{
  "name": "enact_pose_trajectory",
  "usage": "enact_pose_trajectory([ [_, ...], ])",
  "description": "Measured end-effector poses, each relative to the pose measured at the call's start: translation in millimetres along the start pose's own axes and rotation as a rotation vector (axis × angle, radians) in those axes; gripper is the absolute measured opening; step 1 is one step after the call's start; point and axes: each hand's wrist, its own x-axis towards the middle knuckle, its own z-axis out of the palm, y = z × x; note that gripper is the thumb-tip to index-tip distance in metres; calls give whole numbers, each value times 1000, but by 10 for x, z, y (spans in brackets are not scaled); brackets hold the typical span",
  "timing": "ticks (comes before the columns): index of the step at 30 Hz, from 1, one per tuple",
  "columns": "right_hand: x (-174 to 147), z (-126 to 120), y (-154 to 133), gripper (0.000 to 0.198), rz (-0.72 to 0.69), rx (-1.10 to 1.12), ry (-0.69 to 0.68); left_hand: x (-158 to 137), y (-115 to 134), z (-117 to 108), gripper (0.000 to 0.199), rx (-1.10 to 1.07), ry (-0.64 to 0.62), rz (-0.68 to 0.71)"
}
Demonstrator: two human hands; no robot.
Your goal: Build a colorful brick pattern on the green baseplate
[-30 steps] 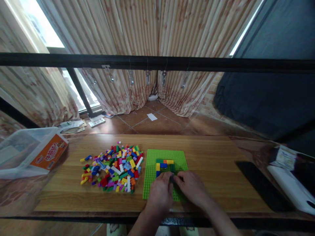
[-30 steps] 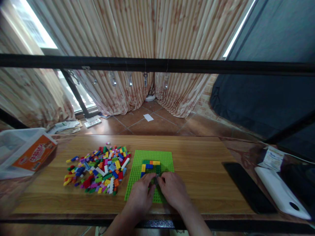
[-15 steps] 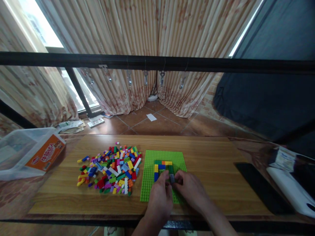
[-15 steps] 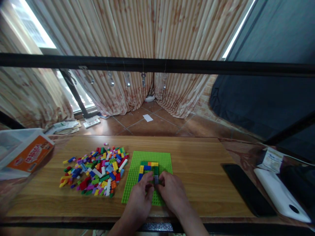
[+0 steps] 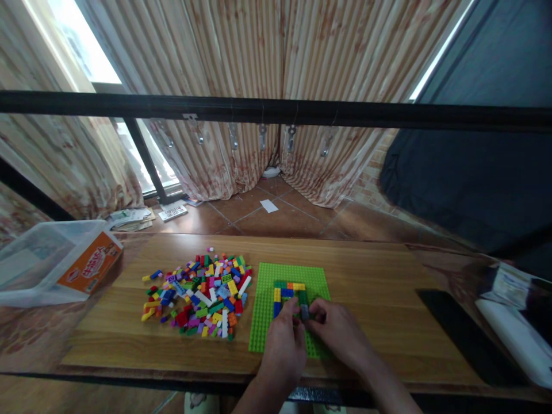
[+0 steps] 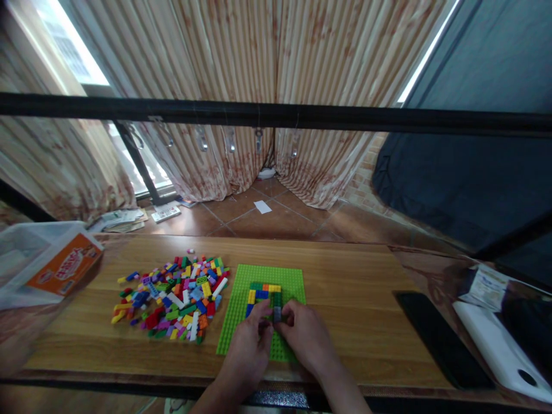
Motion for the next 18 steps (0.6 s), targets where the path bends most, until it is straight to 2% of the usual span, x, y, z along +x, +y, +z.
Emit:
enact_pose_trajectory([
  [4,31,-28,47,21,-52,64,-3,1,-14,1,51,11,1,-2],
  [7,64,-26,52,31,-38,50,8,-3,-1,-5,52,18,1,-9],
  [18,183,53,70,25,82,47,50,-15,-43,50,52,-3,12,18],
])
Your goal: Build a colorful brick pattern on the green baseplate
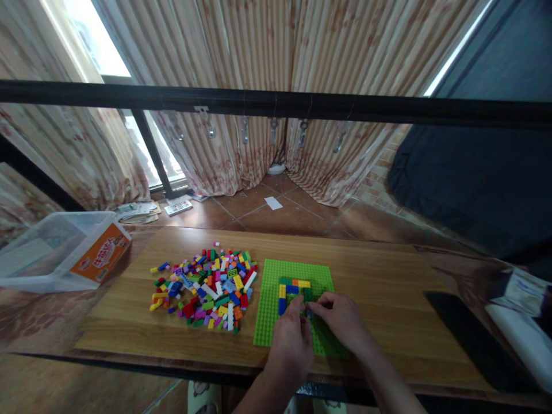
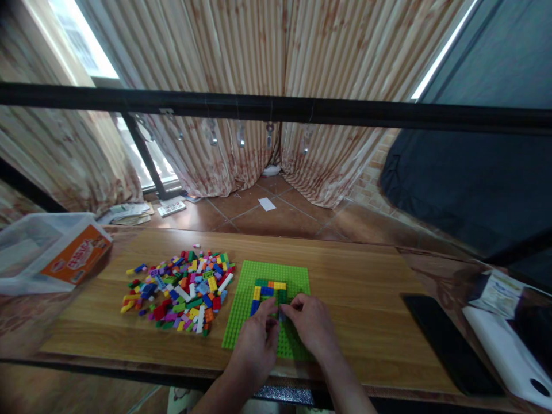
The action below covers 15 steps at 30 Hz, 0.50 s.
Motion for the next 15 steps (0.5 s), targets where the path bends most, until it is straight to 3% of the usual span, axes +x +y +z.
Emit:
enact_pose_trajectory([
  [8,46,6,19,25,11,-63,-17,-75,-29,31,51,24,21,-14],
  [15,58,-16,-15,26,-15,-111,-39,-177,-14,22,37,134,35,48],
])
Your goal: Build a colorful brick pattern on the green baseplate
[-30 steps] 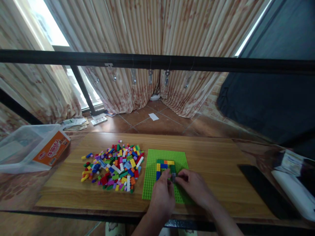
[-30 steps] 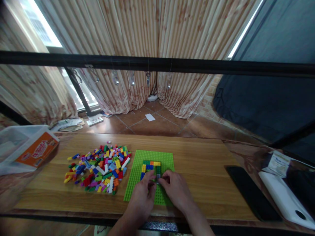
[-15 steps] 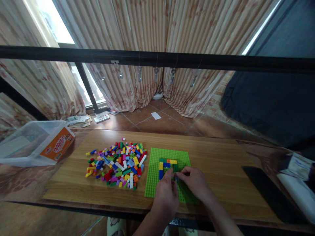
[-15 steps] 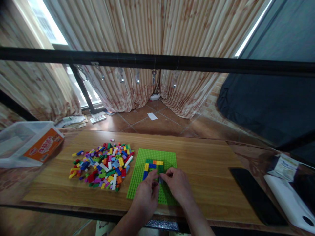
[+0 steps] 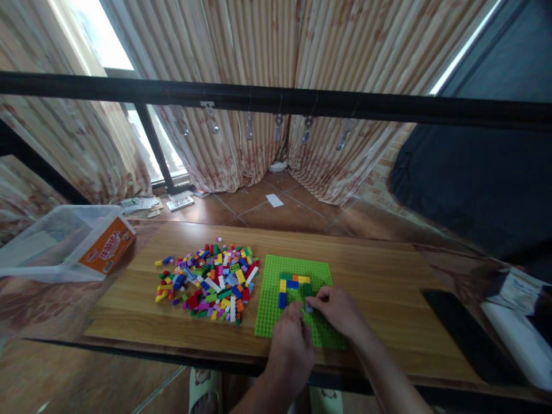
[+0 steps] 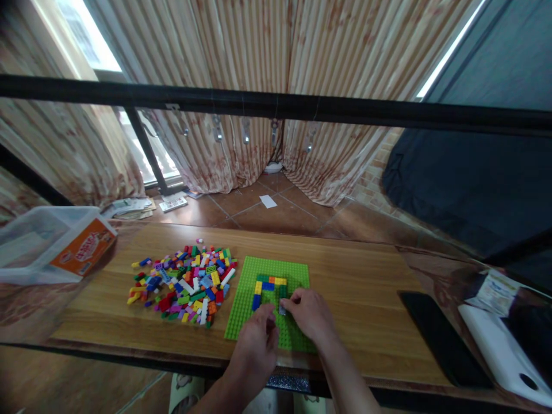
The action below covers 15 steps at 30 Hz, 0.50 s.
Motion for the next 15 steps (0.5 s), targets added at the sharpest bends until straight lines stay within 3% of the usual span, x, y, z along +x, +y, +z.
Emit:
enact_pose_trajectory([
  [8,-20,-8,32,29,-39,32,19,-76,25,81,44,186,-18,130],
  [12,-21,-28,108,44,-9,205,-34,-144,31,102,52,251,-66,189],
  [15,-7,-30,127,51,15,164,-2,-174,45,127,55,341,-76,189],
])
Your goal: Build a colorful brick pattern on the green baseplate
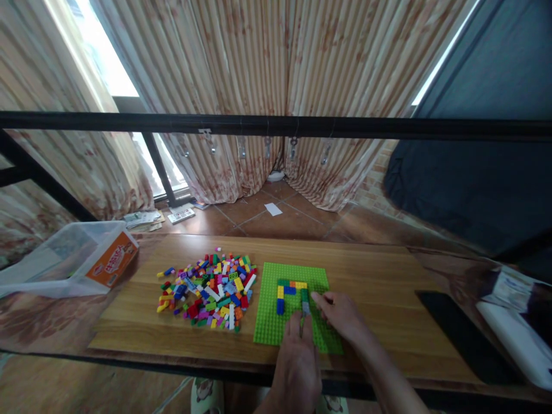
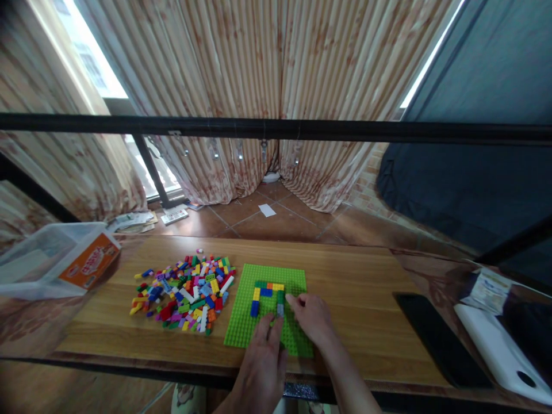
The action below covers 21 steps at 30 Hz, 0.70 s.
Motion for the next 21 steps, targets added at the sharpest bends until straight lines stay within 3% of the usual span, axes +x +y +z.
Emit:
enact_pose_trajectory([
  [6,26,44,-58,42,-20,-230,60,58,24,49,65,100,-76,-11],
  [14,44,80,-80,40,1,-238,66,107,-91,186,60,249,-66,50],
  [21,52,69,-65,42,13,-231,20,116,-37,198,52,289,-20,89],
])
